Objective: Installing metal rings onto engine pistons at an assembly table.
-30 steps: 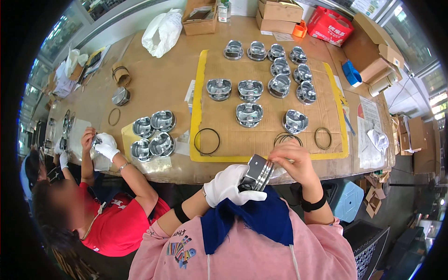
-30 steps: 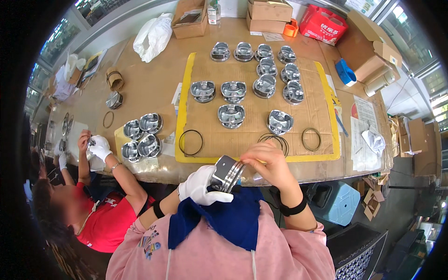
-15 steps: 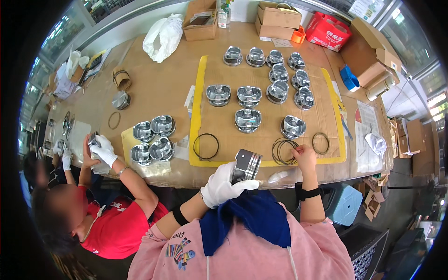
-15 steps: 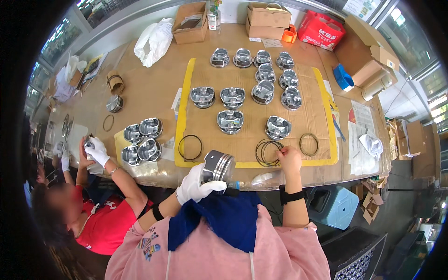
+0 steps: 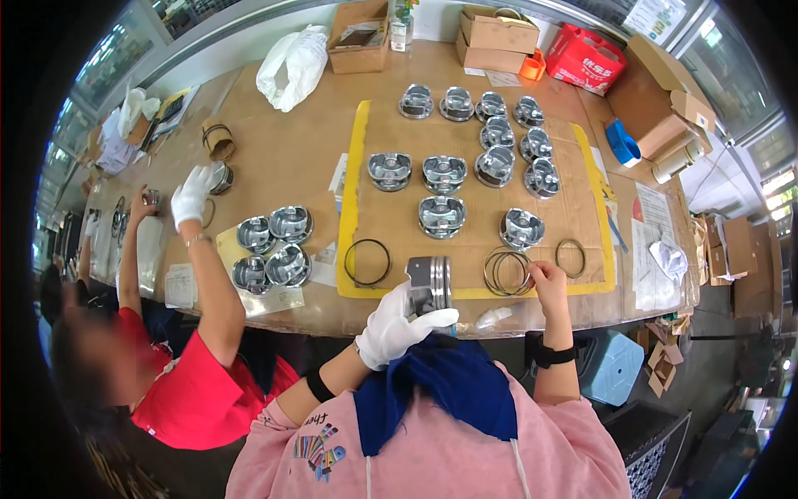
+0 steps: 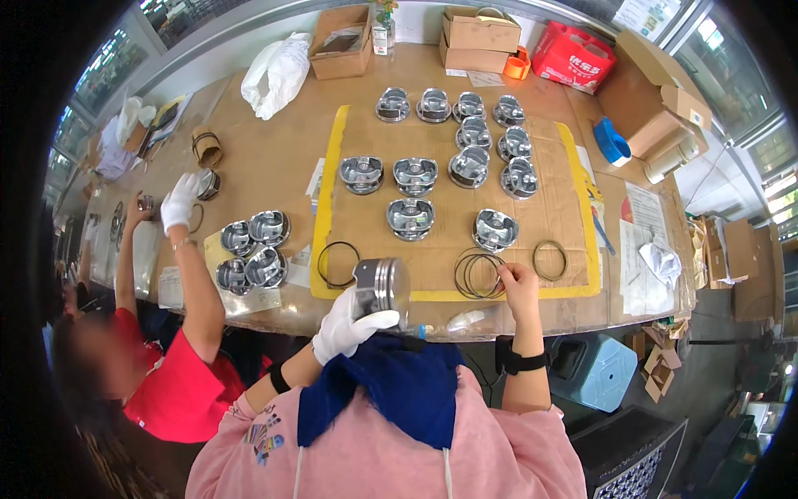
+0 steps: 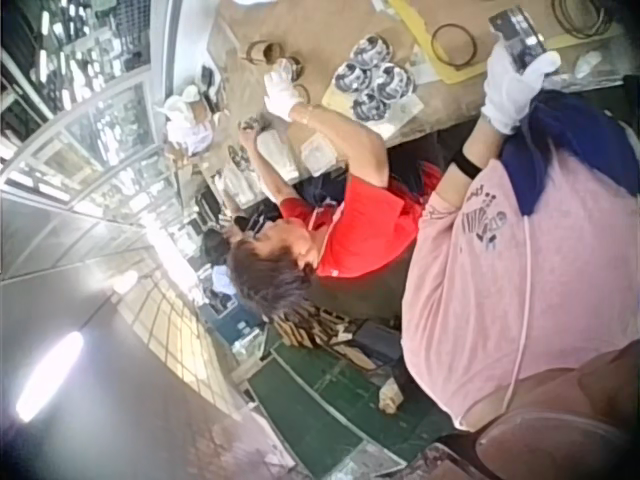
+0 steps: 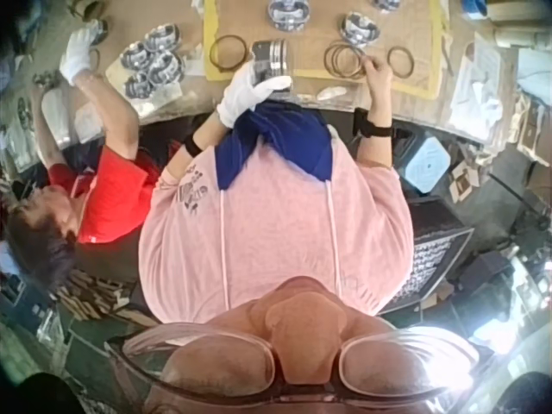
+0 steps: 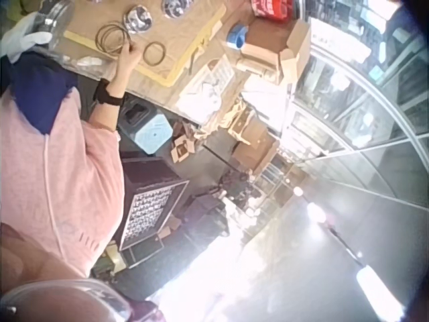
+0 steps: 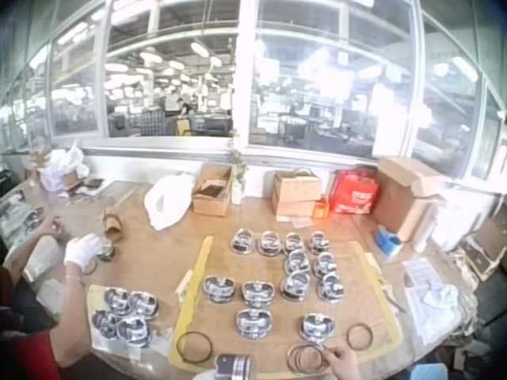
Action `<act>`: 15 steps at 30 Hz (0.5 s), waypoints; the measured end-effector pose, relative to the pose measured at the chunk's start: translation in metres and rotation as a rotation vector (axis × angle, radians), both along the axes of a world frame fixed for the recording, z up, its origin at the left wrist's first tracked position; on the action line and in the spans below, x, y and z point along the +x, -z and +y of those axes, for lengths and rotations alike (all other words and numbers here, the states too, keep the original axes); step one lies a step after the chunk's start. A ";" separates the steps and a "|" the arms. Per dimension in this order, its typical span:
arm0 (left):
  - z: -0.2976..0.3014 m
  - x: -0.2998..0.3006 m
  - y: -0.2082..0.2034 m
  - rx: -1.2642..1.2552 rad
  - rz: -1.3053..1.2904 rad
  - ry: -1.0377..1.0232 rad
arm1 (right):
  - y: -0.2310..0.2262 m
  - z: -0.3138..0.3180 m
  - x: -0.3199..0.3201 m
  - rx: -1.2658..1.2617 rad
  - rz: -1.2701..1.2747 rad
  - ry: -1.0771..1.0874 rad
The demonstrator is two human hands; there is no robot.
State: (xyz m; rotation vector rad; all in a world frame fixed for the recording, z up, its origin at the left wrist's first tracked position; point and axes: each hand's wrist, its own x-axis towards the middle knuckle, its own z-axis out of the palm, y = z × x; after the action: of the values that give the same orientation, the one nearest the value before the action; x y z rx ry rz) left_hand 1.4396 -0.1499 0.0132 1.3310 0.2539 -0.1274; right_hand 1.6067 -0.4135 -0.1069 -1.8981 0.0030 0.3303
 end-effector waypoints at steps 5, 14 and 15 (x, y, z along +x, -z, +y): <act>-0.001 0.012 0.008 -0.112 -0.079 -0.166 | -0.063 0.024 -0.028 0.369 0.165 -0.042; 0.000 0.017 0.012 -0.149 -0.159 -0.454 | -0.097 0.055 -0.064 0.533 0.246 -0.331; 0.001 0.018 0.012 -0.080 -0.176 -0.457 | -0.097 0.057 -0.065 0.538 0.261 -0.345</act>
State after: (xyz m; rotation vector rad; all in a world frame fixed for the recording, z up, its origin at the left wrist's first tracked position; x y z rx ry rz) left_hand 1.4576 -0.1491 0.0011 1.1667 0.3924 0.3596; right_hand 1.5413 -0.3564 -0.0102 -1.3078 -0.2197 0.7337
